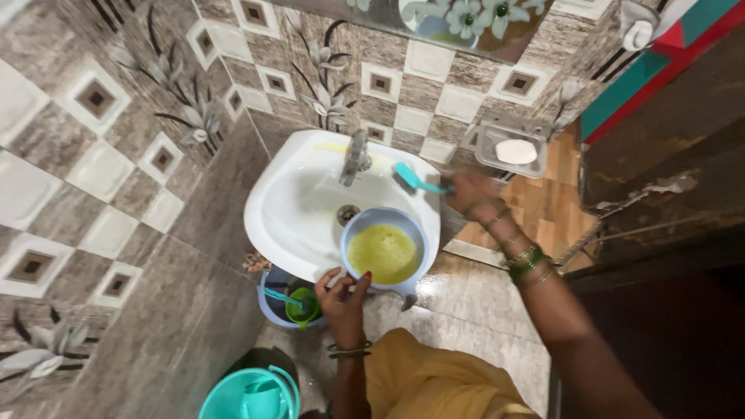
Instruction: The person cleans a white bathroom sink using a blue scrub brush and a yellow soapy liquid from a blue bowl. They repeatedly dip the brush into the bowl and scrub the sink basin and faucet area.
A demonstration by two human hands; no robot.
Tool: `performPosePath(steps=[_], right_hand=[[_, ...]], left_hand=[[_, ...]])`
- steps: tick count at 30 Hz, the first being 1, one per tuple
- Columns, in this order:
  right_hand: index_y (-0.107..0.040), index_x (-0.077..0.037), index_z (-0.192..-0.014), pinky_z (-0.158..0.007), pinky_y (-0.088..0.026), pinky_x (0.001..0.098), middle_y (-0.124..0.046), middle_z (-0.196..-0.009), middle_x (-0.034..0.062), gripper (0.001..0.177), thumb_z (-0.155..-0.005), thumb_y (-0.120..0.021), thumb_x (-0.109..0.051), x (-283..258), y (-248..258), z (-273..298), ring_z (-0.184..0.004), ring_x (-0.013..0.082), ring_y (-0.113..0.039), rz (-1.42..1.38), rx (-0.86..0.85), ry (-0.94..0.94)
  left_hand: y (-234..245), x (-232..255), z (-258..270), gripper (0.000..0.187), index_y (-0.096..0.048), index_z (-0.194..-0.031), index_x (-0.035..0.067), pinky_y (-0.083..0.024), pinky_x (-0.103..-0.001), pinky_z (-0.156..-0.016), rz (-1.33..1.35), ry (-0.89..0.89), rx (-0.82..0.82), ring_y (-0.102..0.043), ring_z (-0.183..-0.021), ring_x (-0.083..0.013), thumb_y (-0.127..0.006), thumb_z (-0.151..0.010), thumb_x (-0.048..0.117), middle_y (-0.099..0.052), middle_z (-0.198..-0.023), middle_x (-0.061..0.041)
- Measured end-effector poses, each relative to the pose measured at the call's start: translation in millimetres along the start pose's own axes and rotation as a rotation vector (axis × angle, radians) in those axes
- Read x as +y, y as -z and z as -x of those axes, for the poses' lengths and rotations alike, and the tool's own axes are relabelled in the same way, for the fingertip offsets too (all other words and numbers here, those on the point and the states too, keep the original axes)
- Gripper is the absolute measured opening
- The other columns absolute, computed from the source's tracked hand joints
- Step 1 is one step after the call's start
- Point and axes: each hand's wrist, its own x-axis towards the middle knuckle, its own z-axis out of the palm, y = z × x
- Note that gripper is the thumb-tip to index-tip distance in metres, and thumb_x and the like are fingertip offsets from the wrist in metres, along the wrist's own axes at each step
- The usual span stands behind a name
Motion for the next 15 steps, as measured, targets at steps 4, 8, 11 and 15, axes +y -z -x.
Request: performPosePath(steps=[4,8,11,15], right_hand=[[-0.081,-0.024,-0.107,-0.078,-0.059,0.0458,-0.076,-0.093,0.0152,0.027,-0.084,-0.071,-0.034,-4,8,-4,-0.087,0.0348,-0.074,-0.047,-0.161,-0.105],[-0.080,-0.022,-0.111,-0.079,-0.059,0.0448,-0.077,-0.094,0.0152,0.029,-0.086,-0.069,-0.032,-18,-13,-53,-0.086,0.0344,-0.075,-0.186,-0.094,-0.063],[-0.081,-0.024,-0.108,-0.081,-0.059,0.0437,-0.077,-0.093,0.0145,0.030,-0.081,-0.071,-0.031,-31,-22,-64,-0.086,0.0343,-0.074,-0.200,-0.060,-0.027],[-0.082,-0.022,-0.108,-0.081,-0.060,0.0425,-0.077,-0.096,0.0147,0.031,-0.080,-0.070,-0.026,-27,-14,-33,-0.087,0.0332,-0.076,-0.160,-0.034,0.037]], left_hand=[[0,8,1,0.020,-0.069,-0.072,-0.002,-0.051,-0.025,-0.068,0.066,0.030,-0.015,-0.061,-0.074,-0.0094,-0.086,-0.077,0.009,-0.046,-0.129,-0.003],[0,13,1,0.021,-0.069,-0.073,-0.002,-0.051,-0.025,-0.066,-0.019,0.018,-0.008,-0.058,-0.069,-0.0097,-0.086,-0.077,0.009,-0.048,-0.128,-0.004],[1,13,2,0.021,-0.069,-0.073,-0.002,-0.050,-0.025,-0.065,-0.009,0.020,-0.009,-0.058,-0.069,-0.0096,-0.086,-0.076,0.008,-0.048,-0.128,-0.004],[2,10,5,0.022,-0.069,-0.074,-0.002,-0.049,-0.025,-0.064,-0.016,0.010,-0.006,-0.057,-0.068,-0.0097,-0.087,-0.075,0.009,-0.049,-0.128,-0.005]])
